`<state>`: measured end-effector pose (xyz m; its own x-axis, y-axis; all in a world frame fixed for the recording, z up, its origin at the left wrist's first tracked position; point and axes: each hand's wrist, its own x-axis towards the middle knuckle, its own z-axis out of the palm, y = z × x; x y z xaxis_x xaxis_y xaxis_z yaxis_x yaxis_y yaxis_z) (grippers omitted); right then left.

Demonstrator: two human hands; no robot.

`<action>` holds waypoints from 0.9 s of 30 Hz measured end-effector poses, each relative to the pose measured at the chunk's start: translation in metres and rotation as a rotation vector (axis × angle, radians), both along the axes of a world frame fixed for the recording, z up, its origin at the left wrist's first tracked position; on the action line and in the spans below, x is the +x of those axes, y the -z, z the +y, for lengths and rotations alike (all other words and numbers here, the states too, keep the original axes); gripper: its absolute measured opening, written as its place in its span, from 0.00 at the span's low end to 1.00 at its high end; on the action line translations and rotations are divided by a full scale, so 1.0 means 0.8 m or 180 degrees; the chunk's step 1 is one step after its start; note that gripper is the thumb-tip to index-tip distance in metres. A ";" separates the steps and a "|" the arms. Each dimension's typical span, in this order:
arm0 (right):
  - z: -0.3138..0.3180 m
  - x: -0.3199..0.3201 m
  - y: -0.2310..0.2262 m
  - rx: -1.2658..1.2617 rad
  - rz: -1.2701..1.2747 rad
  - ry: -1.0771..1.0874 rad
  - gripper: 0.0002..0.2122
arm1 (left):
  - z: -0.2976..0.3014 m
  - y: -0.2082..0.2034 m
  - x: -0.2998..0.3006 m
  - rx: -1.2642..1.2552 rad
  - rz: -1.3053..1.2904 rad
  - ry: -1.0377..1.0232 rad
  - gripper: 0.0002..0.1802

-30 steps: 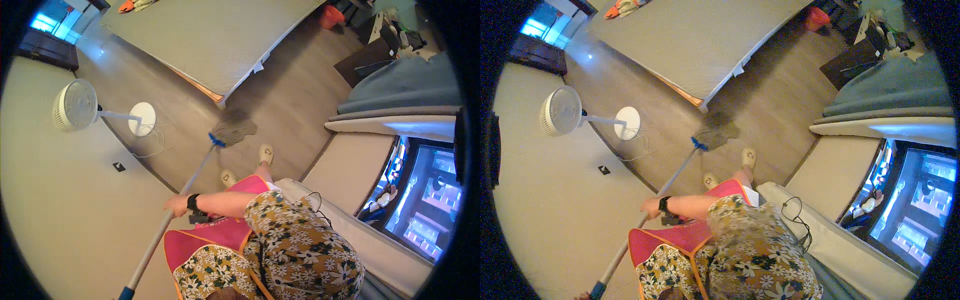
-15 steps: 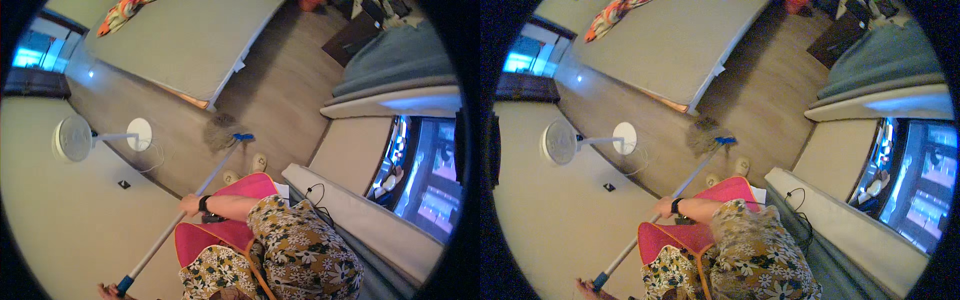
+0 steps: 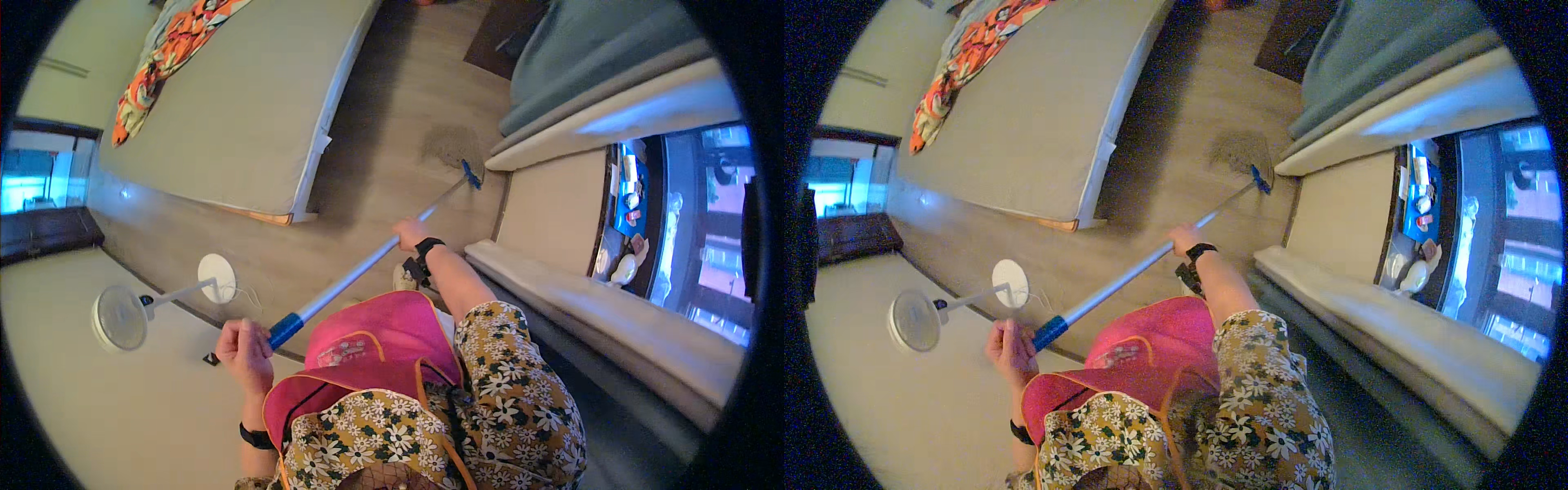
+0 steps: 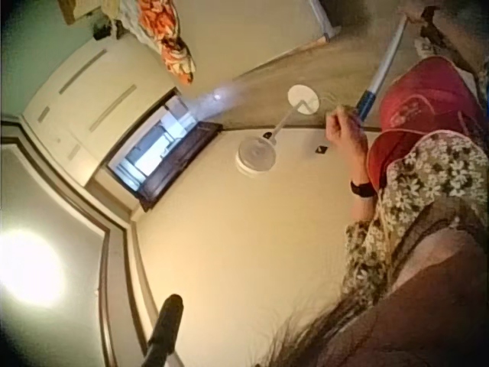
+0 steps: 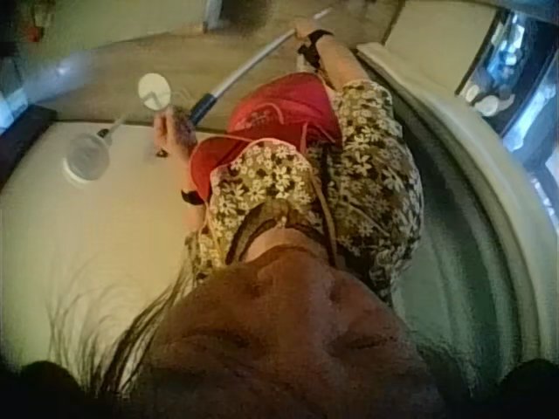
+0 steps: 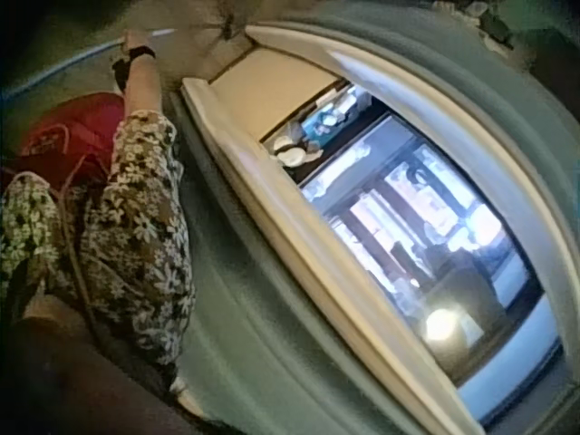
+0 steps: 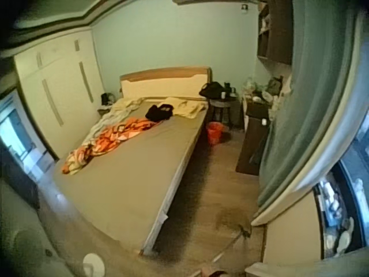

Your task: The recorder prepares a trash can by putting a new liner in and then mops the floor of a bedroom.

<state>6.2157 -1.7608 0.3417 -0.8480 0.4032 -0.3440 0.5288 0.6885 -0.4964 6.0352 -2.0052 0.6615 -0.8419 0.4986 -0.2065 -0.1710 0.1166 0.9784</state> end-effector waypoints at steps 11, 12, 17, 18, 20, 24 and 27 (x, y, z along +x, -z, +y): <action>-0.052 -0.067 -0.036 0.0075 0.0019 0.1441 0.11 | 0.078 -0.032 -0.167 0.0168 -0.0026 0.1271 0.10; -0.065 -0.083 -0.036 0.0068 0.0000 0.1621 0.11 | 0.075 -0.035 -0.190 0.0096 -0.0012 0.1363 0.10; -0.148 -0.161 -0.041 0.0014 0.0396 0.2062 0.07 | 0.063 -0.055 -0.286 0.0015 -0.0089 0.2016 0.10; -0.163 -0.177 -0.043 0.0018 0.0396 0.2156 0.07 | 0.061 -0.060 -0.297 -0.0063 0.0010 0.2000 0.10; -0.183 -0.196 -0.035 -0.0013 0.0634 0.2410 0.07 | 0.056 -0.055 -0.324 -0.0199 0.0240 0.2240 0.09; -0.206 -0.184 -0.009 0.0197 0.0657 0.2493 0.06 | 0.044 -0.016 -0.334 -0.0587 0.0762 0.2887 0.08; -0.218 -0.153 -0.007 0.0003 0.0519 0.2633 0.07 | 0.035 0.003 -0.317 -0.0589 0.0489 0.3058 0.09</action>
<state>6.0933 -1.9355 0.3471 -0.3183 0.9165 -0.2422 0.7845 0.1113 -0.6100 5.7815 -1.9774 0.6589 -0.1208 0.9546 -0.2724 0.2036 0.2924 0.9344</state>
